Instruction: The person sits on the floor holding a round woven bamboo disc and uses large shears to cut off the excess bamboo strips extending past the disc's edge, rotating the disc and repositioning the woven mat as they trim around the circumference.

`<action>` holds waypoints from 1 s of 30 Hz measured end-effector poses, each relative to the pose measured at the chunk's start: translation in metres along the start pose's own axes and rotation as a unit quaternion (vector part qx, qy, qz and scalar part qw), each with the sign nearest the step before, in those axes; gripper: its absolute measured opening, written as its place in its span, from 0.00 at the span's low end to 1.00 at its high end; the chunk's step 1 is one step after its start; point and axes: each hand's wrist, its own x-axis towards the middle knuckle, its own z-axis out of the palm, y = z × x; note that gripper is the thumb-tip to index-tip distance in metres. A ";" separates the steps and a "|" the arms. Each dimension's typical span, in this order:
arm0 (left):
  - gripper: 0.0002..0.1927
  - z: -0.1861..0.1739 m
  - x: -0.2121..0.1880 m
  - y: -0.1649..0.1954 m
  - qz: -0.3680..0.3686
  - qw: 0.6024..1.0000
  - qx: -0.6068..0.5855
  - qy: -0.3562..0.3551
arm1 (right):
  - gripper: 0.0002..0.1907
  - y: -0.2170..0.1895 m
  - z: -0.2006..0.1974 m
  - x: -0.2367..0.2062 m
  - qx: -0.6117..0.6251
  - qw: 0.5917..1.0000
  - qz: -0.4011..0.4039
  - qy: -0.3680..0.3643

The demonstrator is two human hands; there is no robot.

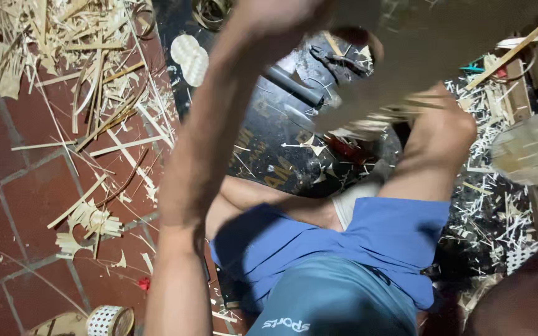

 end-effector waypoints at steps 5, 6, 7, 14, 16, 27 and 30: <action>0.15 0.083 -0.046 -0.034 0.032 0.937 -0.348 0.015 | 0.18 -0.021 0.003 0.017 -0.085 0.994 -0.021 -0.066; 0.15 0.083 -0.052 -0.034 0.042 0.926 -0.375 0.022 | 0.18 -0.023 0.007 0.025 -0.096 0.993 -0.021 -0.072; 0.15 0.077 -0.060 -0.030 0.054 0.919 -0.389 0.030 | 0.17 -0.027 0.010 0.031 -0.105 0.991 -0.020 -0.078; 0.16 0.083 -0.071 -0.028 0.084 0.863 -0.496 0.037 | 0.14 -0.060 0.006 0.072 -0.161 0.977 -0.030 -0.133; 0.16 0.125 -0.076 -0.055 0.062 0.837 -0.542 0.038 | 0.13 -0.058 0.009 0.079 -0.183 0.970 -0.039 -0.154; 0.21 0.174 -0.153 -0.174 -0.055 0.786 -0.603 0.123 | 0.11 -0.004 0.121 0.098 -0.089 0.968 0.144 -0.184; 0.23 0.167 -0.154 -0.184 -0.055 0.784 -0.609 0.110 | 0.12 0.009 0.137 0.096 -0.125 0.968 0.094 -0.196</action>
